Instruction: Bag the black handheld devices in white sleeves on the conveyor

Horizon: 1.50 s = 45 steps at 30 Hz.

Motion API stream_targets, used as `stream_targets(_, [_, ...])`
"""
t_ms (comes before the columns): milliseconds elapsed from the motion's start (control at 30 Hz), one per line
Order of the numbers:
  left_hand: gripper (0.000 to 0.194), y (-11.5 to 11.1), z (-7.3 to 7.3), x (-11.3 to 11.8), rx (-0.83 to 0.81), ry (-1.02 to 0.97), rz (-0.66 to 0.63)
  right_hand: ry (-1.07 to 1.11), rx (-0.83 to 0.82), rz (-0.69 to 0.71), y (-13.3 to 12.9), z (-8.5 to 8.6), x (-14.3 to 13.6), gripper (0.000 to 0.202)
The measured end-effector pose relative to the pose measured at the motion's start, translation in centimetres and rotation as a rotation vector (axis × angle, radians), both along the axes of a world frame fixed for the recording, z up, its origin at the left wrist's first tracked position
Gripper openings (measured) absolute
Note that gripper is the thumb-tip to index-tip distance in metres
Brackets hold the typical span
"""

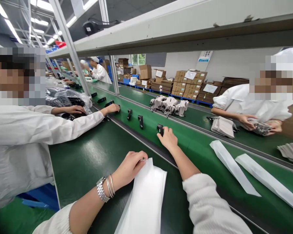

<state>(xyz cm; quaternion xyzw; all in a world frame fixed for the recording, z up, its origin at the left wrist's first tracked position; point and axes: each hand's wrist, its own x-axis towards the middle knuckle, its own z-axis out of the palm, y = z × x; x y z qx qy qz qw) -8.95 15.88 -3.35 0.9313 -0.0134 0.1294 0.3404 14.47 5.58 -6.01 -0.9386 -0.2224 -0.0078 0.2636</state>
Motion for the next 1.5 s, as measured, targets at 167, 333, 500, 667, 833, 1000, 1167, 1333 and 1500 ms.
stream_targets(167, [0.017,0.3,0.3,0.2,0.085,-0.030,-0.002,0.154,0.182,0.044,0.3,-0.9,1.8,0.055])
stream_targets(333, [0.015,0.5,0.1,0.5,0.117,-0.070,0.049,0.356,0.531,0.152,-1.1,0.0,0.2,0.063])
stream_targets(500, [0.011,0.4,0.1,0.5,0.067,-0.094,0.075,0.619,1.108,0.443,-3.3,2.2,-4.1,0.106])
stream_targets(667, [0.012,0.2,0.4,0.4,-0.088,-0.083,0.060,0.651,1.107,0.560,-3.8,2.0,-7.7,0.115])
stream_targets(833, [0.012,0.3,0.5,0.6,-0.184,-0.089,0.051,0.580,1.086,0.545,-3.8,2.6,-8.7,0.110])
stream_targets(1000, [0.012,0.2,0.5,0.5,-0.093,-0.105,0.073,0.461,1.116,0.527,-4.6,4.8,-9.0,0.110])
stream_targets(1167, [0.009,0.1,0.9,0.2,-0.143,-0.115,0.032,0.505,1.029,0.541,-4.3,3.9,-9.7,0.108])
stream_targets(1333, [0.009,-0.1,1.3,0.0,-0.201,-0.179,-0.027,0.529,0.963,0.614,-3.7,2.5,-10.2,0.076])
stream_targets(1500, [0.011,-0.1,1.4,-0.2,-0.255,-0.334,0.121,0.599,0.812,0.738,-3.5,2.2,-11.5,0.043])
